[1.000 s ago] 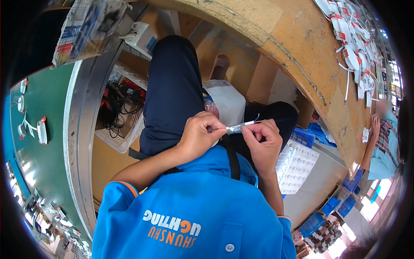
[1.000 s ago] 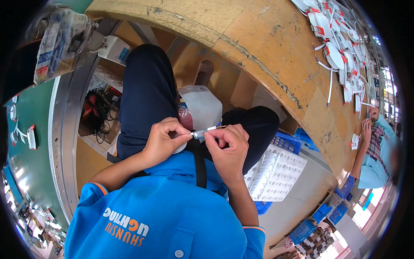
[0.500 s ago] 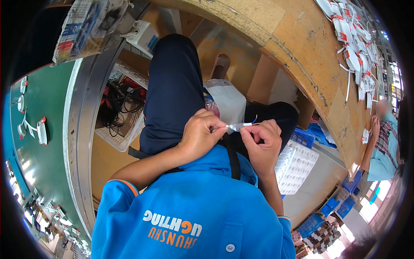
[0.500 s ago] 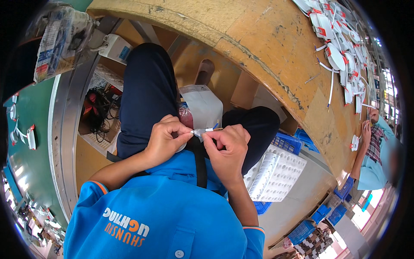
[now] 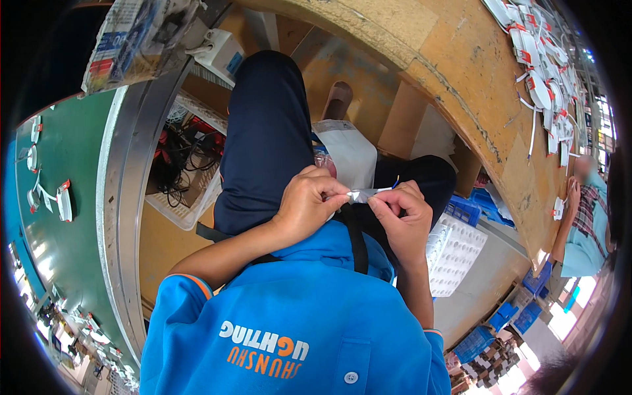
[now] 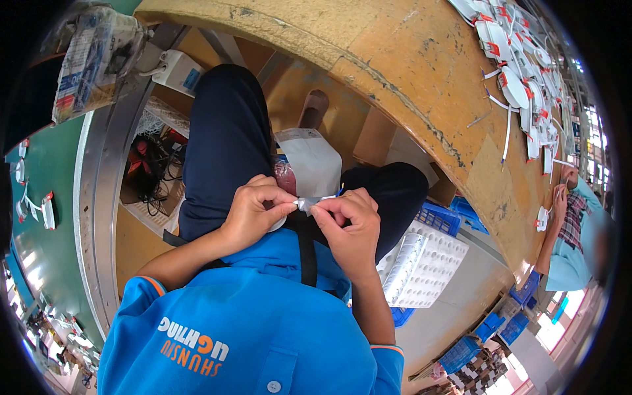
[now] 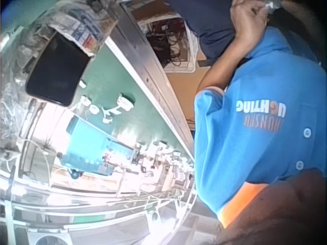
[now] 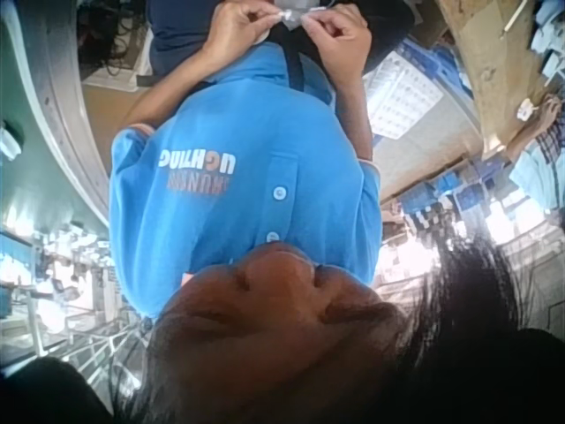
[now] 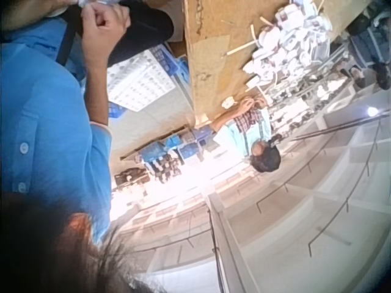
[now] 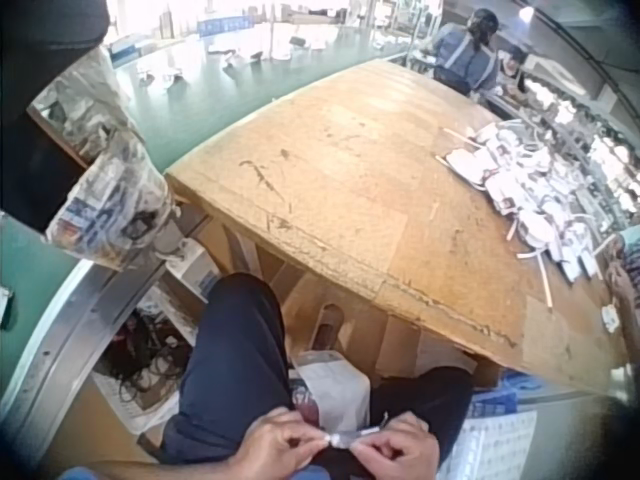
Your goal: The person applies technical certification labels to circular LED lighting fixtures by hand on an assembly line.
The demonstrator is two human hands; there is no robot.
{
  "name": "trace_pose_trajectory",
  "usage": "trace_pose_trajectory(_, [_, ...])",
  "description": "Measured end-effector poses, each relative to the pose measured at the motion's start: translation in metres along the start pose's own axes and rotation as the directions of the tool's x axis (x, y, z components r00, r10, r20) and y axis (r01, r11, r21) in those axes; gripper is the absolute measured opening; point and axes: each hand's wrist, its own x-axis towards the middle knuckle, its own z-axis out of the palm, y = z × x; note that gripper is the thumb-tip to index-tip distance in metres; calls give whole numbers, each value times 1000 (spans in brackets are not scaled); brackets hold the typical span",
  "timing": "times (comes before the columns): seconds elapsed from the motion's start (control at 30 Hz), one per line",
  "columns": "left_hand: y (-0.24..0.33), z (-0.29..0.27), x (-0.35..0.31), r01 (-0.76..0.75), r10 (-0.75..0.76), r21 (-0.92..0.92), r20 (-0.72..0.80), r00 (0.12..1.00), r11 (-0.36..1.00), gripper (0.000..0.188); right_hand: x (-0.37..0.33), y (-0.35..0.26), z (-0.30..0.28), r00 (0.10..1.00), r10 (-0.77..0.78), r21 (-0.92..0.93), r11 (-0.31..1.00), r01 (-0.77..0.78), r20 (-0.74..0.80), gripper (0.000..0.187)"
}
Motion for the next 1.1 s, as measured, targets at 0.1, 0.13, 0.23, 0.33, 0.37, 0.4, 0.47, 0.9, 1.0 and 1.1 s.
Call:
trace_pose_trajectory(0.1, [0,0,0,13,-13,-8,17,1000,1000,9,-1,4,-2,998,58,64,996,-59,20,8])
trace_pose_trajectory(0.13, [0,0,0,9,-9,-6,11,1000,1000,9,-1,5,-2,997,66,87,994,-68,28,8])
trace_pose_trajectory(0.23, [1,0,0,3,-2,-14,25,1000,1000,9,-1,9,-3,995,92,130,987,-96,42,9])
trace_pose_trajectory(0.33, [0,-1,0,-1,1,-10,36,999,1000,8,-1,10,-3,993,105,158,981,-112,49,9])
trace_pose_trajectory(0.37, [0,-1,0,3,-3,-6,42,999,1000,8,-1,10,-3,993,108,161,981,-113,40,9])
trace_pose_trajectory(0.4, [0,-1,0,5,-5,-6,51,999,1000,8,-1,9,-3,994,102,167,980,-108,49,9])
trace_pose_trajectory(0.47, [-1,-1,0,19,-17,-36,55,998,999,8,0,7,-4,991,134,221,966,-137,29,9])
trace_pose_trajectory(0.9, [4,-13,-4,127,-90,-209,179,980,970,10,0,-20,-11,998,-57,-163,985,56,-6,11])
trace_pose_trajectory(1.0, [8,-14,-5,268,-215,-248,220,951,931,10,-1,-27,-13,996,-94,-185,978,92,-3,10])
trace_pose_trajectory(1.1, [10,-15,-4,149,-112,-209,179,978,966,13,-1,-33,-17,991,-133,-208,969,134,15,9])
